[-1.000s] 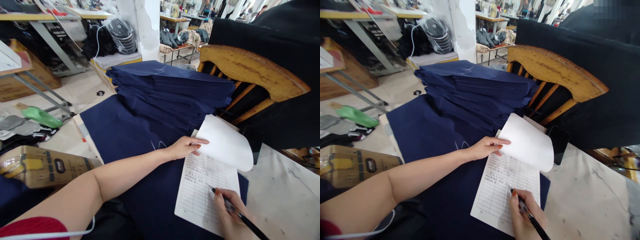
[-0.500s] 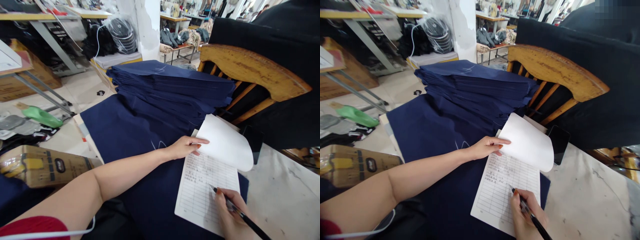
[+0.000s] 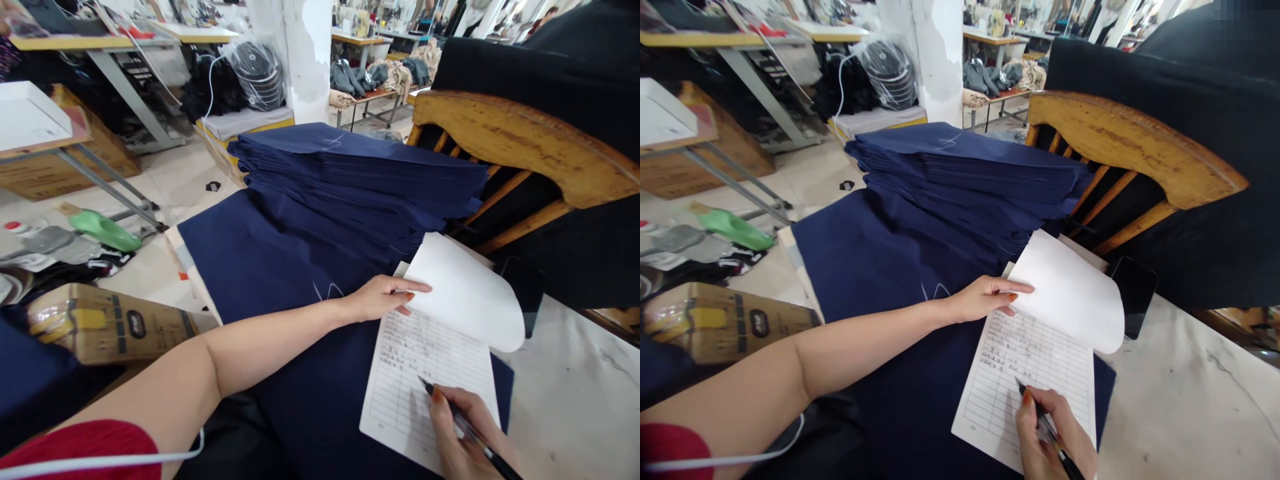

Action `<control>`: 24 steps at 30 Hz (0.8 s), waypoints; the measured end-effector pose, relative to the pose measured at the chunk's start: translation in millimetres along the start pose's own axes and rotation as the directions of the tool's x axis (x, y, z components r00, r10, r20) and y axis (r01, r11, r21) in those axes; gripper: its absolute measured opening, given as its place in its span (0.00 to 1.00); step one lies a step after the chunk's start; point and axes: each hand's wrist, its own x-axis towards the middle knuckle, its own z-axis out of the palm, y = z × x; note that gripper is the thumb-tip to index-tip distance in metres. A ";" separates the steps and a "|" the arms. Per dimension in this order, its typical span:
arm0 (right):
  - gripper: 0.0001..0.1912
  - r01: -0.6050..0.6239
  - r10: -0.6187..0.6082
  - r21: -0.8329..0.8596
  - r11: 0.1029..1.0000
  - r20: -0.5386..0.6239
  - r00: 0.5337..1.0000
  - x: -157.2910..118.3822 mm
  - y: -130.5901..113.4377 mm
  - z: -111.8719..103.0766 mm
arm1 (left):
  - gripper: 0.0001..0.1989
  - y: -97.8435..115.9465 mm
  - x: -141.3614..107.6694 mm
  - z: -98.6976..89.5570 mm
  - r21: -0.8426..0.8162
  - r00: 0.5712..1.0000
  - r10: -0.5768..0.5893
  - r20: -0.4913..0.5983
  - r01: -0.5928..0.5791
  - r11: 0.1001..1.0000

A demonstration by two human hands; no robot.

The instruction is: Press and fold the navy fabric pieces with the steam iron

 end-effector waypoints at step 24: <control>0.15 0.081 -0.080 -0.057 0.995 0.028 0.996 4.0 3.5 -0.7 | 0.17 3.7 -1.6 0.7 0.031 1.000 0.014 0.004 -0.014 0.999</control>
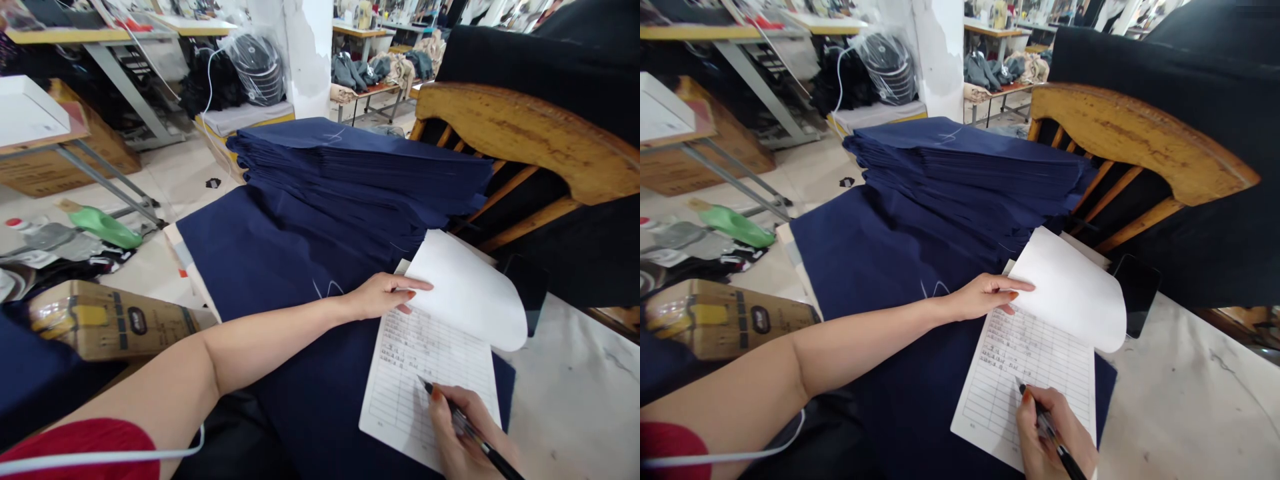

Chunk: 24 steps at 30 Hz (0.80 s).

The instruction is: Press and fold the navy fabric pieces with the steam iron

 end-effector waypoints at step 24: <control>0.14 -0.074 0.073 0.009 0.997 0.053 0.996 1.7 1.8 0.5 | 0.18 2.5 0.1 0.3 0.023 1.000 -0.013 -0.010 0.013 1.000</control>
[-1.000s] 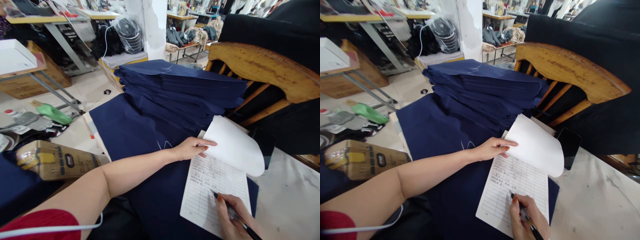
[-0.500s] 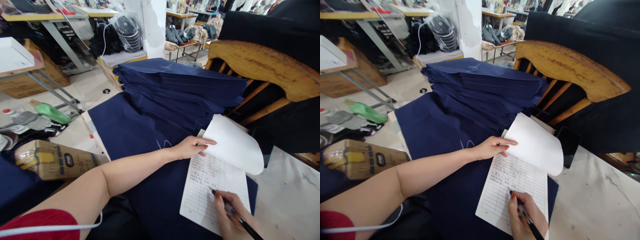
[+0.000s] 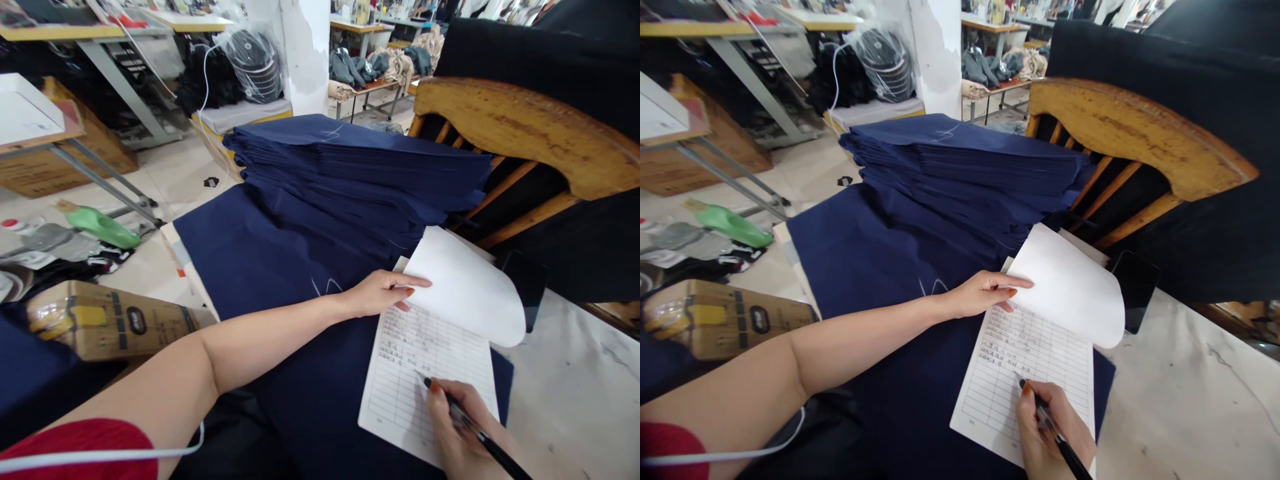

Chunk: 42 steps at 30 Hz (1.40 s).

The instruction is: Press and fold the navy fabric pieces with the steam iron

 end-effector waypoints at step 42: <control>0.16 -0.035 0.034 -0.015 0.999 -0.061 0.998 0.0 2.5 -0.7 | 0.17 -1.0 0.7 -0.8 -0.010 1.000 -0.015 0.010 0.015 1.000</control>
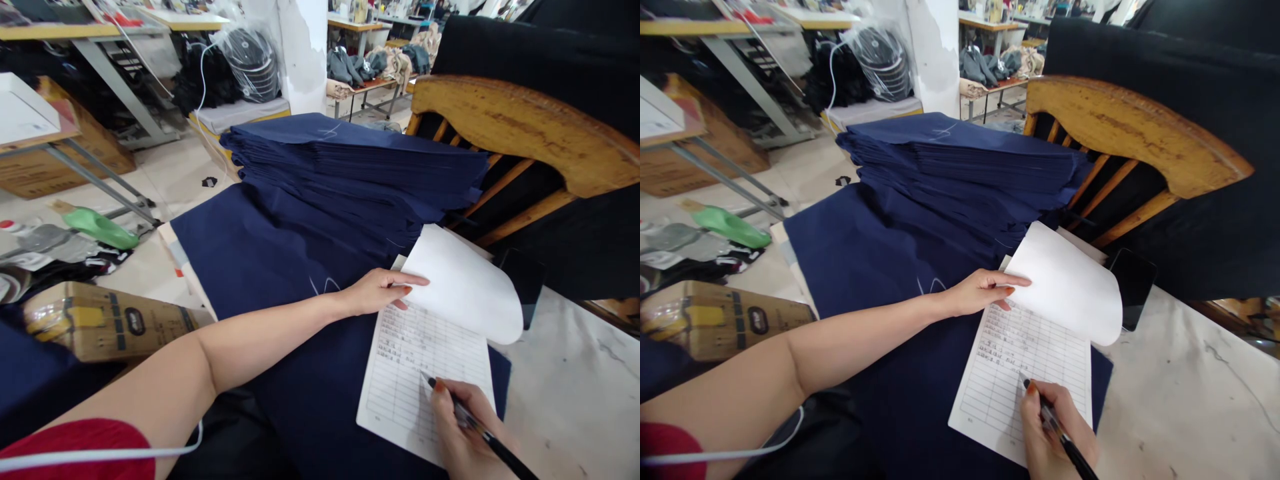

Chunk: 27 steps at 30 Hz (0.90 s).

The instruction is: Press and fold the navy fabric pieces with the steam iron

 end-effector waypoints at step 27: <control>0.18 -0.297 0.403 0.653 0.696 -0.013 0.915 15.0 31.1 -5.4 | 0.17 31.9 7.3 11.0 0.147 0.991 0.135 -0.007 -0.133 0.980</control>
